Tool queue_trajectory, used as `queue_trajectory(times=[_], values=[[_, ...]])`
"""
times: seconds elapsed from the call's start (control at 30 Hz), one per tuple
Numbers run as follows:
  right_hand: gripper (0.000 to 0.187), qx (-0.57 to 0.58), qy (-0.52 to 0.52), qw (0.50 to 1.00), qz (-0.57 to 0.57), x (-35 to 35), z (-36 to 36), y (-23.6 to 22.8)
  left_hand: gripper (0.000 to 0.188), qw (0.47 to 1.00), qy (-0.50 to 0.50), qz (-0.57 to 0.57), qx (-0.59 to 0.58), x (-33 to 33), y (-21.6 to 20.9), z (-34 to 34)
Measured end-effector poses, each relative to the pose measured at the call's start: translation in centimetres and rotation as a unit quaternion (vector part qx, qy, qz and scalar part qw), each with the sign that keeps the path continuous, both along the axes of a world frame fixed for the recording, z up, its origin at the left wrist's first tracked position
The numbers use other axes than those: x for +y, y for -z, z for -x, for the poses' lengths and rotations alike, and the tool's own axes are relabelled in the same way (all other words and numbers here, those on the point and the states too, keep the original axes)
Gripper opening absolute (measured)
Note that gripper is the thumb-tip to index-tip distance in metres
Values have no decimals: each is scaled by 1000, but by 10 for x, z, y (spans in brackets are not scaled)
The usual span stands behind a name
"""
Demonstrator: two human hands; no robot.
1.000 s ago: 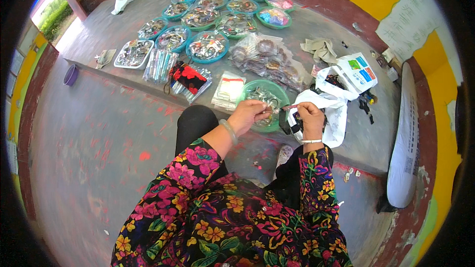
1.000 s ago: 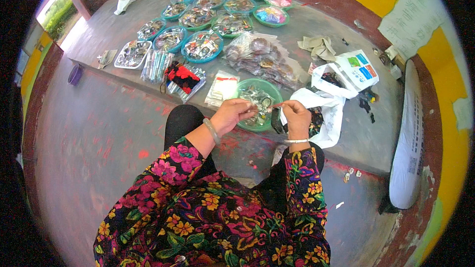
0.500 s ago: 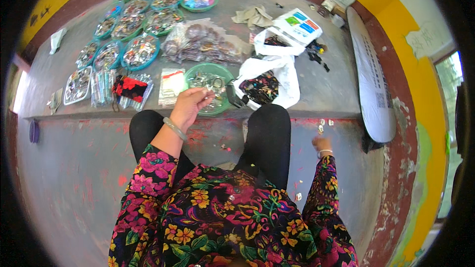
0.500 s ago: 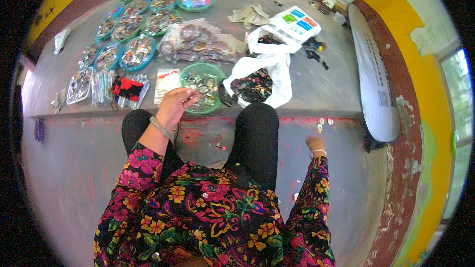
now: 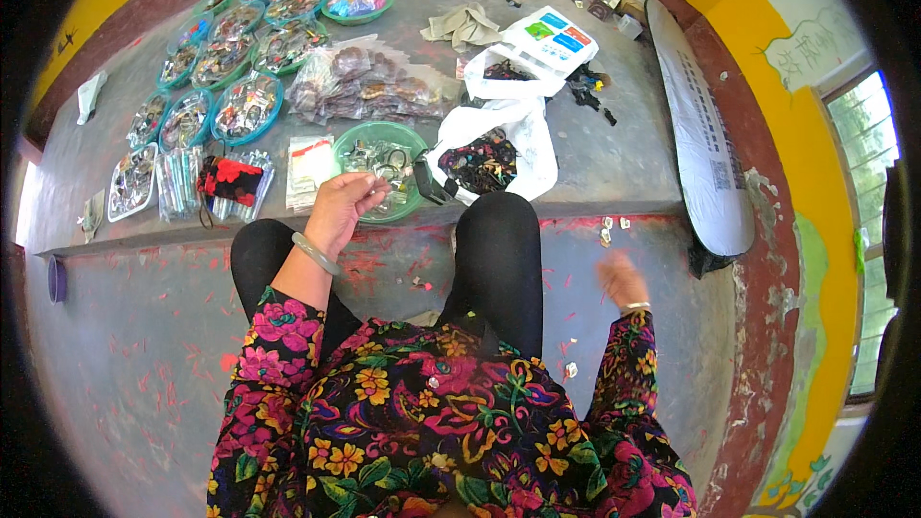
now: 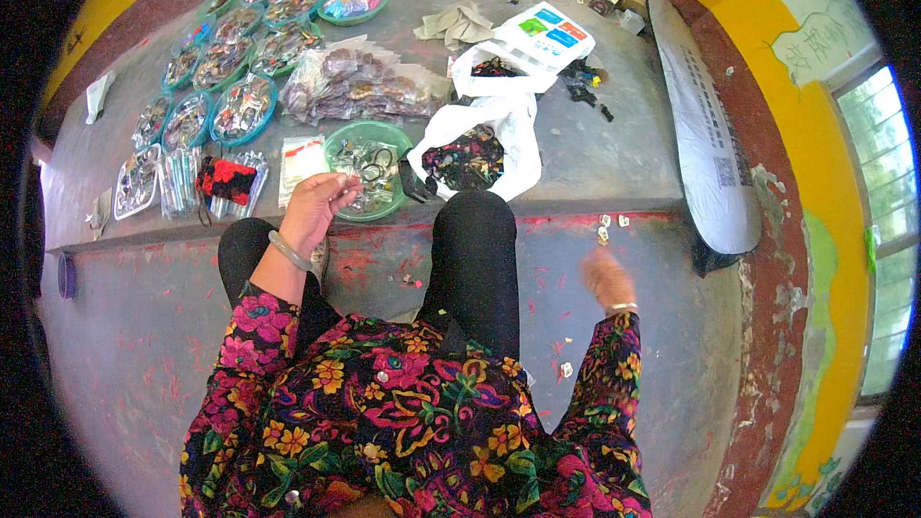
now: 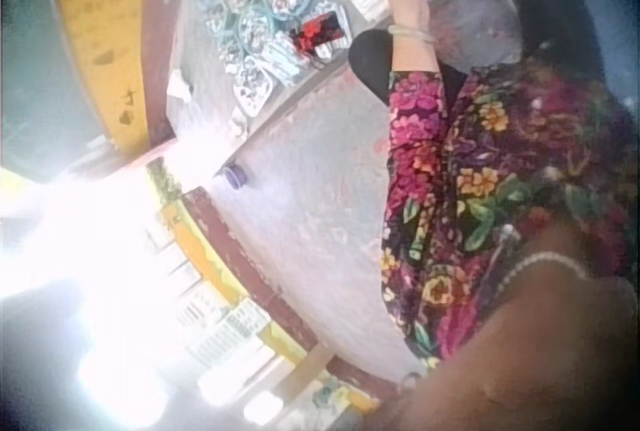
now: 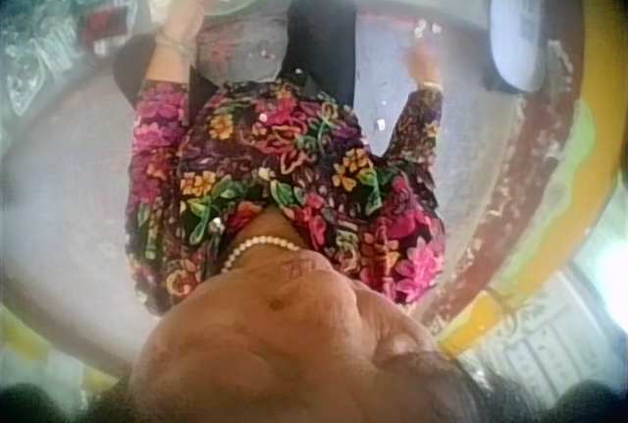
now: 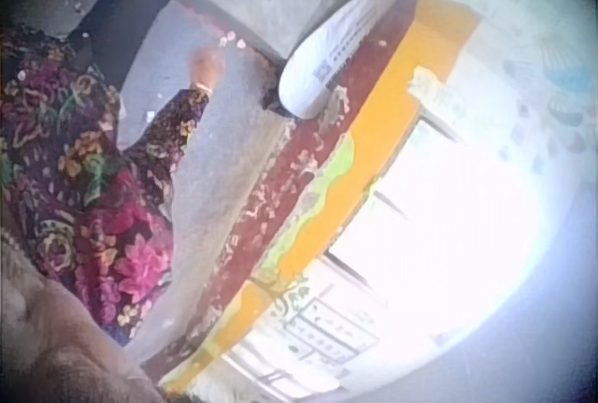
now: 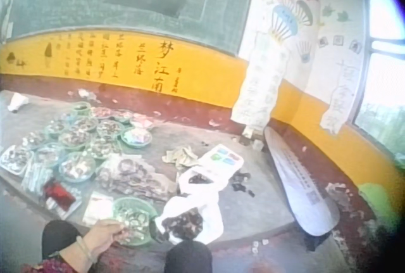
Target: The person sits on the floor and assembles small keychains by hand. They pick up metal rings and decorative charms from a green bowl and a white bag, link them together, and place the finished items into a pile.
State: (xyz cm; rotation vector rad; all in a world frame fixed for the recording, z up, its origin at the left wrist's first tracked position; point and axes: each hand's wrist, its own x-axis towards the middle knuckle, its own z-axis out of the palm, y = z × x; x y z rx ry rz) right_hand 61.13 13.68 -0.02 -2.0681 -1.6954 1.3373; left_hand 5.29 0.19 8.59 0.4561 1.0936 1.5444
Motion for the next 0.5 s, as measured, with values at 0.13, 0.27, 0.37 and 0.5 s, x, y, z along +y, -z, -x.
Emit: queue_trajectory(times=[0.13,0.27,0.37,0.5], values=[[25,-316,-90,929,171,-12,-18,58,16,1000,4,-10,-4,10,-1,1],[21,-4,-141,982,-126,14,64,9,16,1000,-19,-3,-5,-4,-5,5],[17,125,-165,926,-316,16,137,-47,16,999,-13,-19,-31,-4,7,10],[16,296,-161,911,-238,-9,249,-127,16,996,-28,-54,-71,-3,8,5]])
